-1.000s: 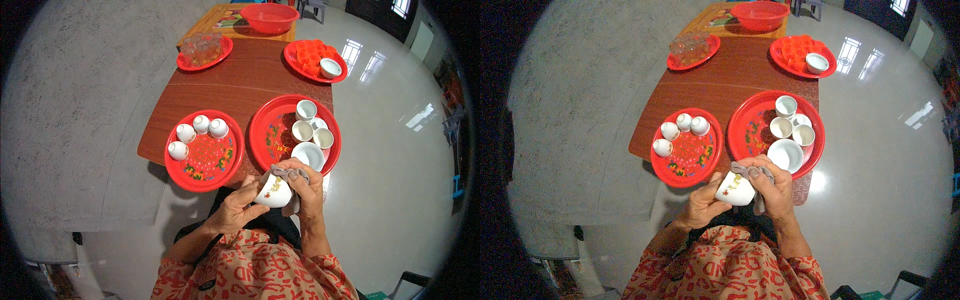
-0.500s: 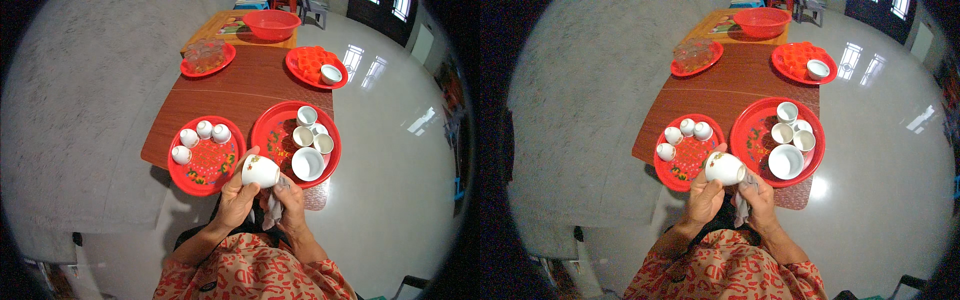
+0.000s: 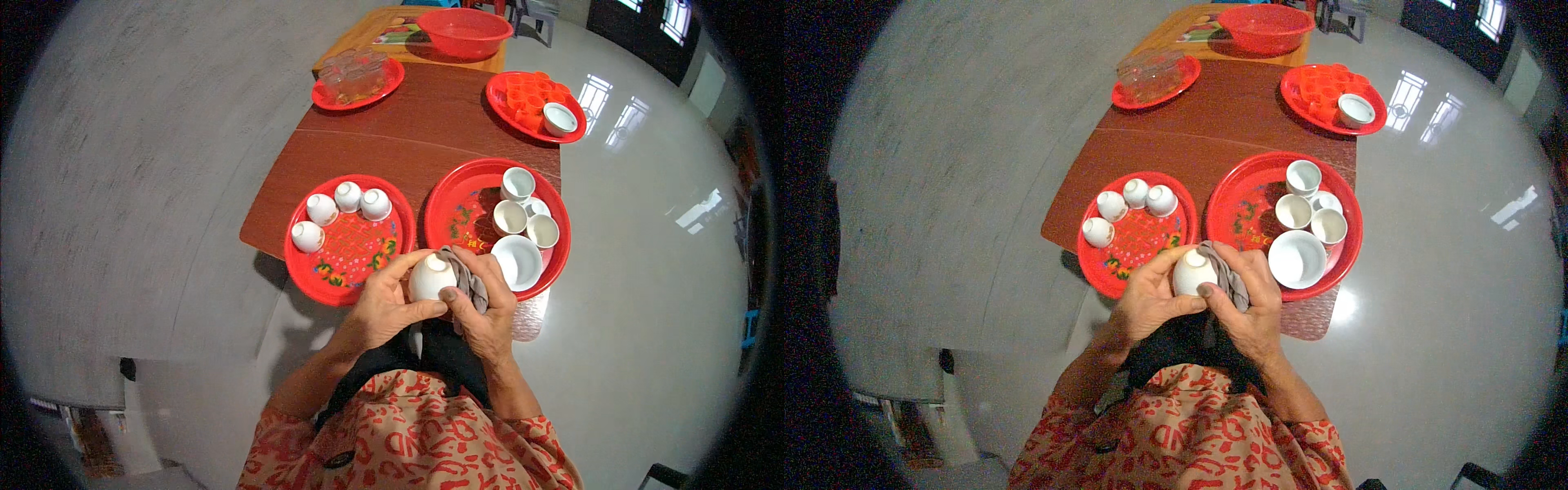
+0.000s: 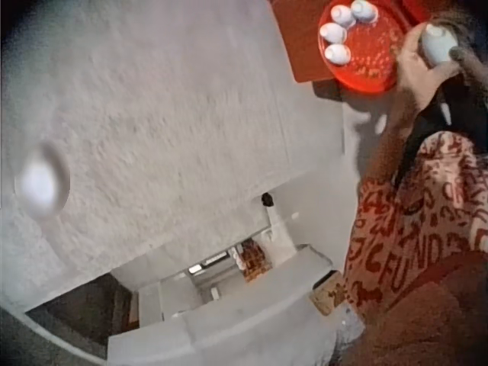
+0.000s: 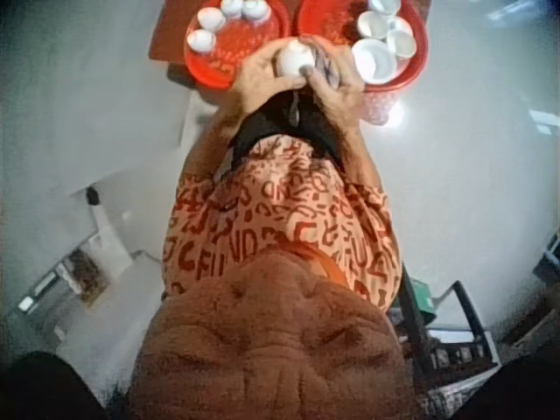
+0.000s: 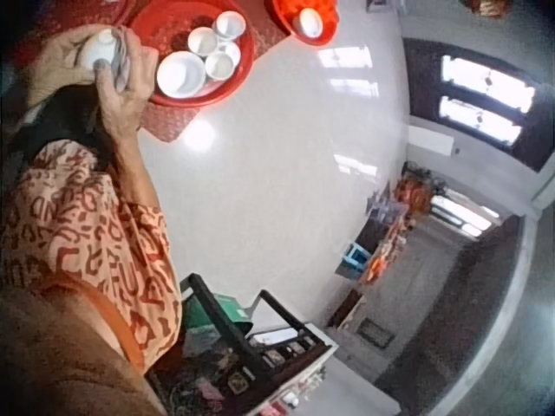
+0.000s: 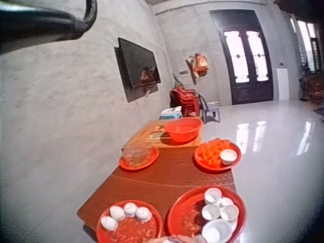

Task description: The person wipes several small white cups with a cloth, handling them one at a time. They pick up each cup from a red tray, wipe the interior and exterior surfaces, and place the cleaned cup onto a second red tray.

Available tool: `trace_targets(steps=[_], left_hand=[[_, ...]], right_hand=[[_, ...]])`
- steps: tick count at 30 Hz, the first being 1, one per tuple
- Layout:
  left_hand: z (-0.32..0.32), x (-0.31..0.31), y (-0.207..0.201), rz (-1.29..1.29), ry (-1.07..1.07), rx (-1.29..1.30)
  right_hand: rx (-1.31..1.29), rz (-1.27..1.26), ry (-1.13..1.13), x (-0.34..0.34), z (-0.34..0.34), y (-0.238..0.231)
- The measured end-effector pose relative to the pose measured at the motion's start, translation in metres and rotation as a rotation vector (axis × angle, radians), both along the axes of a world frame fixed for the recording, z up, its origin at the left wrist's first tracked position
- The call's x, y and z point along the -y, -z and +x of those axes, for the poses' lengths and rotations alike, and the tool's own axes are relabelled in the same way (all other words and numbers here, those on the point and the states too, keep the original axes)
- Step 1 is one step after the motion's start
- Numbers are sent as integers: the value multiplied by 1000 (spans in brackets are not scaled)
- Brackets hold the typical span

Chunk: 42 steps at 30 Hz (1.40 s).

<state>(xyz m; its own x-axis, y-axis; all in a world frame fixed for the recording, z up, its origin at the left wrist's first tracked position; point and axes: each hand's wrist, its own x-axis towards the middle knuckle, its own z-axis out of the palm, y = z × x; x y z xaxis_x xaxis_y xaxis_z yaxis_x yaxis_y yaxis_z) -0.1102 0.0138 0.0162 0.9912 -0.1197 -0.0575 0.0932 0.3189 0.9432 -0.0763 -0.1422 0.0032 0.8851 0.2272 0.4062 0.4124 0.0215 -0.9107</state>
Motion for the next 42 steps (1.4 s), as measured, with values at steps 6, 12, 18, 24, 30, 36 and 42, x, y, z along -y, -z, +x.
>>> trace_targets(steps=[6, 12, 18, 24, 30, 36, 42], left_hand=[[-2, -1, -4, -73, -5, -40], [-3, -7, 11, -136, -45, 5], [-8, 0, 14, -386, -82, 19], [-14, 4, 13, -395, -70, 48], [-10, 8, 19, -489, -96, 65], [-9, 1, 17, -244, -53, 102], [-16, -1, 16, -169, 31, 143]], right_hand=[[207, -3, 74, -1, -5, 6], [330, -17, 32, 0, -13, 0], [256, 109, 80, -4, -18, 4], [-213, 297, -14, -4, -12, 0], [64, 103, 107, -6, -14, -2], [310, -34, 55, 9, -16, -9], [32, 45, 22, 11, -14, -19]])
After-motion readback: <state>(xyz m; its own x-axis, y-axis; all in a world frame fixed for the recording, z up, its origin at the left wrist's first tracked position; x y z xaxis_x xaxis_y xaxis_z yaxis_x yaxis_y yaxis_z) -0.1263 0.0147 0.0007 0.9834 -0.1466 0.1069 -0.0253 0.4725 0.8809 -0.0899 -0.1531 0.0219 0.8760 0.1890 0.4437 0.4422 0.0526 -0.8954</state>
